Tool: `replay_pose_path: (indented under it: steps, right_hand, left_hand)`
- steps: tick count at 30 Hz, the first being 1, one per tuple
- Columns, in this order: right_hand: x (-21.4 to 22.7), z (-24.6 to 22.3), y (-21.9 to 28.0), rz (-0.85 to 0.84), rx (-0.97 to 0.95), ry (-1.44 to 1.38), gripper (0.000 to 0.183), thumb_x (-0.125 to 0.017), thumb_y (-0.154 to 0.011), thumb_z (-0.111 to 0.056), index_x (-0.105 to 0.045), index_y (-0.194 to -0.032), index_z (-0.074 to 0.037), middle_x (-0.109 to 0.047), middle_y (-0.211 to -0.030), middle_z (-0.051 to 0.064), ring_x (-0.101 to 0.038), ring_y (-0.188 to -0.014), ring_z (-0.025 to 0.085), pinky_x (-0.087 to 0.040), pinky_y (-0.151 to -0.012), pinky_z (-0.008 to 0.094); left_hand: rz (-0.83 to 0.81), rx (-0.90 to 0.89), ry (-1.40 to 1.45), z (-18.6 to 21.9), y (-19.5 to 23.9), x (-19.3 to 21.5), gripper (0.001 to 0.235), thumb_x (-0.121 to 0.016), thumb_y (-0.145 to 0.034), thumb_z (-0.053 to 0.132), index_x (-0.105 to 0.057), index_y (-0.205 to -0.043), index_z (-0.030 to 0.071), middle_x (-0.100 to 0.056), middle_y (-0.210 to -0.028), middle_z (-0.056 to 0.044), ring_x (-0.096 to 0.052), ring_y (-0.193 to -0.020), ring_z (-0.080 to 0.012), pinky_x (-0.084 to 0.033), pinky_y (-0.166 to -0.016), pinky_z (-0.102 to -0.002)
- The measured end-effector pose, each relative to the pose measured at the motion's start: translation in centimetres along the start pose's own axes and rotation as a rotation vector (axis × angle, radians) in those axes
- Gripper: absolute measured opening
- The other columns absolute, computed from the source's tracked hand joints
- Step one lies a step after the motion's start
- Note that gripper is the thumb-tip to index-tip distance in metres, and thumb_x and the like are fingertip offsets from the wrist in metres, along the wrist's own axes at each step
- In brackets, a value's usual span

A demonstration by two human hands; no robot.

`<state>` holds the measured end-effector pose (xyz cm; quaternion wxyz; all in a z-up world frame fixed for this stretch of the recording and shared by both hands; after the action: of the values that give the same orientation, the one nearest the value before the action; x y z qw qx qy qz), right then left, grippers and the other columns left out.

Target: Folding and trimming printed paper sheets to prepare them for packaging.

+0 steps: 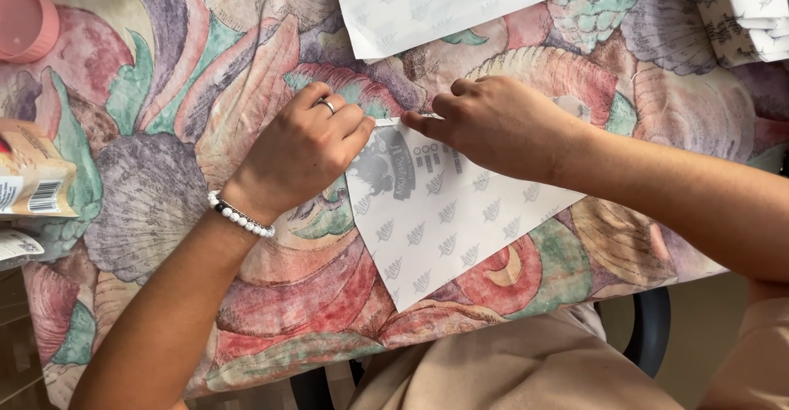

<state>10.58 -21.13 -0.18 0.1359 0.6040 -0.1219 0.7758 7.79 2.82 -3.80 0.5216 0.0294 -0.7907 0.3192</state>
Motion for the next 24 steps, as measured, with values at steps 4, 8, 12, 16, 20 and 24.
replay_pose_path:
  steps: [4,8,12,16,20,24]
  right_hand:
    - [0.3,-0.1,0.1,-0.021,0.008,0.049,0.042,-0.068,-0.089,-0.014,-0.068,-0.131,-0.022,-0.071,-0.086,0.000,-0.071,-0.081,0.015,-0.060,-0.073,0.026]
    - [0.3,0.0,-0.2,-0.044,0.017,0.009,0.040,-0.068,-0.089,-0.012,-0.069,-0.129,-0.020,-0.072,-0.086,0.002,-0.072,-0.080,0.018,-0.060,-0.072,0.028]
    - [0.7,-0.1,-0.5,-0.073,0.004,0.008,0.041,-0.068,-0.089,-0.012,-0.069,-0.130,-0.022,-0.072,-0.087,0.002,-0.073,-0.080,0.017,-0.060,-0.072,0.028]
    - [1.3,-0.2,-0.8,-0.121,0.002,0.002,0.043,-0.068,-0.090,-0.011,-0.067,-0.131,-0.021,-0.074,-0.089,0.003,-0.074,-0.082,0.018,-0.061,-0.074,0.029]
    - [1.3,-0.2,-0.9,-0.182,-0.011,0.018,0.046,-0.069,-0.089,-0.011,-0.066,-0.133,-0.023,-0.075,-0.093,0.003,-0.075,-0.087,0.018,-0.062,-0.077,0.028]
    - [0.3,0.0,-1.0,-0.190,-0.012,0.002,0.045,-0.068,-0.090,-0.011,-0.066,-0.133,-0.023,-0.075,-0.095,0.004,-0.075,-0.088,0.018,-0.062,-0.078,0.028]
  left_hand:
    - [-0.001,-0.017,-0.033,0.1,-0.4,0.8,0.010,-0.065,-0.092,-0.002,-0.072,-0.098,0.003,-0.045,-0.070,-0.003,-0.058,-0.069,-0.0214,-0.054,-0.088,-0.040]
    - [-0.013,-0.032,-0.008,0.2,-0.4,0.7,0.008,-0.068,-0.090,-0.001,-0.072,-0.097,0.002,-0.046,-0.070,-0.003,-0.057,-0.069,-0.0215,-0.053,-0.090,-0.042]
    - [-0.020,-0.018,0.015,0.2,0.1,0.0,0.006,-0.067,-0.090,0.001,-0.072,-0.093,0.003,-0.048,-0.072,-0.004,-0.059,-0.074,-0.0217,-0.051,-0.093,-0.044]
    - [-0.054,0.052,0.002,0.0,0.9,0.2,0.008,-0.067,-0.092,0.004,-0.074,-0.094,0.007,-0.050,-0.075,-0.004,-0.057,-0.077,-0.0219,-0.048,-0.092,-0.045]
    - [-0.160,0.181,-0.036,-0.4,2.3,1.8,0.011,-0.068,-0.091,0.012,-0.078,-0.097,0.012,-0.055,-0.081,-0.003,-0.056,-0.085,-0.0219,-0.045,-0.091,-0.046]
    - [-0.133,0.267,-0.098,-0.2,2.0,4.0,0.011,-0.069,-0.099,0.012,-0.076,-0.094,0.006,-0.059,-0.089,-0.006,-0.062,-0.092,-0.0255,-0.047,-0.101,-0.048]
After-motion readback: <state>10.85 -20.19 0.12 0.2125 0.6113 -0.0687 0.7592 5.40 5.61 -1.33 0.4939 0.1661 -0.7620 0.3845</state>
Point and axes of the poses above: each hand's wrist, its own y-axis away from the middle knuckle, its own x-axis out of the back of the hand, z = x × y, the point moved 2 cm from there along -y, towards the middle knuckle
